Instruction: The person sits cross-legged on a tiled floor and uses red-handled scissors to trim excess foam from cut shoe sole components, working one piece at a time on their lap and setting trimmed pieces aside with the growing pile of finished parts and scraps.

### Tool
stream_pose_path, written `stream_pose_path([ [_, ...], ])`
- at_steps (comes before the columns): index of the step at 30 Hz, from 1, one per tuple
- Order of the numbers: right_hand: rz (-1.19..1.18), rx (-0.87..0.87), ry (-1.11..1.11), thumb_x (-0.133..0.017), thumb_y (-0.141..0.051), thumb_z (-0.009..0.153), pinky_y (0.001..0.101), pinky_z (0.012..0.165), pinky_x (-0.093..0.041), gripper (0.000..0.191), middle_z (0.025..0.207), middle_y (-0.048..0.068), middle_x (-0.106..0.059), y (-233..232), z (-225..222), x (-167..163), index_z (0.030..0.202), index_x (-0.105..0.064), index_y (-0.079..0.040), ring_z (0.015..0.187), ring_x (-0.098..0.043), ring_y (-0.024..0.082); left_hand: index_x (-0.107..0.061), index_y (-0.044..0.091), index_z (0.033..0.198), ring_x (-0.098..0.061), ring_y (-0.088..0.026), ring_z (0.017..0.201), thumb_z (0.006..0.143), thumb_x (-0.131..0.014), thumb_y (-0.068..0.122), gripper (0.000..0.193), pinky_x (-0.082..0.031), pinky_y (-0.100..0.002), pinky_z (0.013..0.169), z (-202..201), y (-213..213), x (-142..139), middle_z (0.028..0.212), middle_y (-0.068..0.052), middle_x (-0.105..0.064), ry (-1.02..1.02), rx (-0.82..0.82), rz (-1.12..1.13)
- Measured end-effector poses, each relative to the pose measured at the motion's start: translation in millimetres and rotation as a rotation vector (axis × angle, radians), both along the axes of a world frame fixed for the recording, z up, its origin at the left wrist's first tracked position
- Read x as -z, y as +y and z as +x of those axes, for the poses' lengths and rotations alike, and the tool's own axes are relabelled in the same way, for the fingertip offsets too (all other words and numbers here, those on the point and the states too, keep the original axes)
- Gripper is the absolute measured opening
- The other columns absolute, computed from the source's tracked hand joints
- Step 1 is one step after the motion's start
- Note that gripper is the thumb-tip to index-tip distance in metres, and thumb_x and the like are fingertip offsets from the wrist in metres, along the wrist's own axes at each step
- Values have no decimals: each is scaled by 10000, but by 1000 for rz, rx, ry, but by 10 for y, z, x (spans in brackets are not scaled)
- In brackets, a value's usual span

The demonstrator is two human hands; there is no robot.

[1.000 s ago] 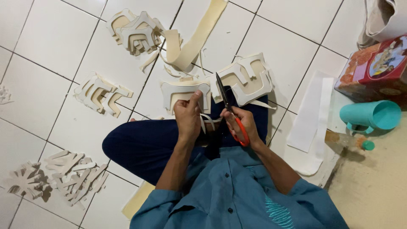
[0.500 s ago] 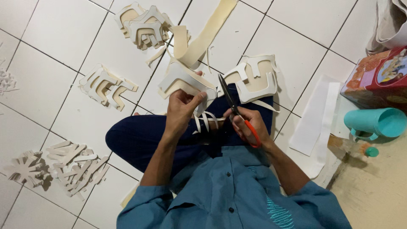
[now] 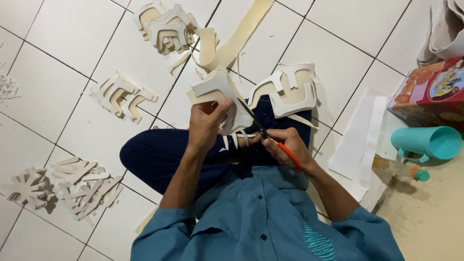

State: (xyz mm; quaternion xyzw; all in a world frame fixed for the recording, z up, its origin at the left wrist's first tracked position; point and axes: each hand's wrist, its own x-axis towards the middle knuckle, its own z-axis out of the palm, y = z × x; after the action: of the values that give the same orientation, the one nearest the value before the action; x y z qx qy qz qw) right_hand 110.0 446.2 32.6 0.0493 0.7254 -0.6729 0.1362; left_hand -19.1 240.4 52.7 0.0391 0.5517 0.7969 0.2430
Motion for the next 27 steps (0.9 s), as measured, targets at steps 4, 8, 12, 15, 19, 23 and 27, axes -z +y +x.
stream_pose_path([
  [4,22,11,229,-537,-651,1032,207,495,-416,647,648,-54,-522,-56,-33,67,913,-655,-26,558,-511,36,-687,-55,1129,-697,-150,828,926,-778,143,298,-574,-292,729,195,111,38,948,-94,-737,45,-62,-81],
  [8,13,61,286,-528,-641,1041,215,472,-406,639,620,-37,-531,-95,-38,133,918,-646,-26,525,-509,47,-691,-51,1092,-719,-162,794,904,-785,172,306,-592,-302,706,259,132,24,913,-96,-748,-24,-21,-42],
  [12,-114,140,86,-589,-607,992,232,388,-361,634,541,-10,-514,-162,29,164,828,-633,4,419,-477,62,-627,-32,1187,-691,-125,810,907,-766,137,355,-569,-283,691,245,150,114,943,-65,-717,-74,-28,8],
  [15,-87,119,82,-588,-601,985,226,389,-378,627,563,-13,-526,-143,42,139,835,-618,6,427,-492,54,-563,-13,1289,-646,-75,813,928,-751,88,419,-529,-236,670,143,162,234,997,-32,-677,-204,-87,204],
  [19,-125,96,155,-562,-628,979,207,440,-400,629,630,-30,-523,-131,-9,116,1062,-666,-13,500,-481,27,-577,-66,1328,-596,-73,747,1015,-742,99,390,-474,-177,569,138,160,291,993,-73,-650,-221,-98,287],
  [23,-35,120,205,-544,-642,995,197,430,-410,643,588,-34,-569,-169,-69,137,930,-647,-11,465,-533,32,-555,-43,1331,-683,-96,882,946,-721,100,443,-592,-198,709,285,257,201,1031,-74,-670,-322,-128,293],
  [27,-144,146,116,-576,-648,972,204,411,-353,672,588,-27,-525,-185,0,95,949,-670,18,456,-469,40,-572,-44,1338,-633,-84,796,920,-723,85,463,-514,-201,624,268,219,74,974,-51,-682,-315,-82,224],
])
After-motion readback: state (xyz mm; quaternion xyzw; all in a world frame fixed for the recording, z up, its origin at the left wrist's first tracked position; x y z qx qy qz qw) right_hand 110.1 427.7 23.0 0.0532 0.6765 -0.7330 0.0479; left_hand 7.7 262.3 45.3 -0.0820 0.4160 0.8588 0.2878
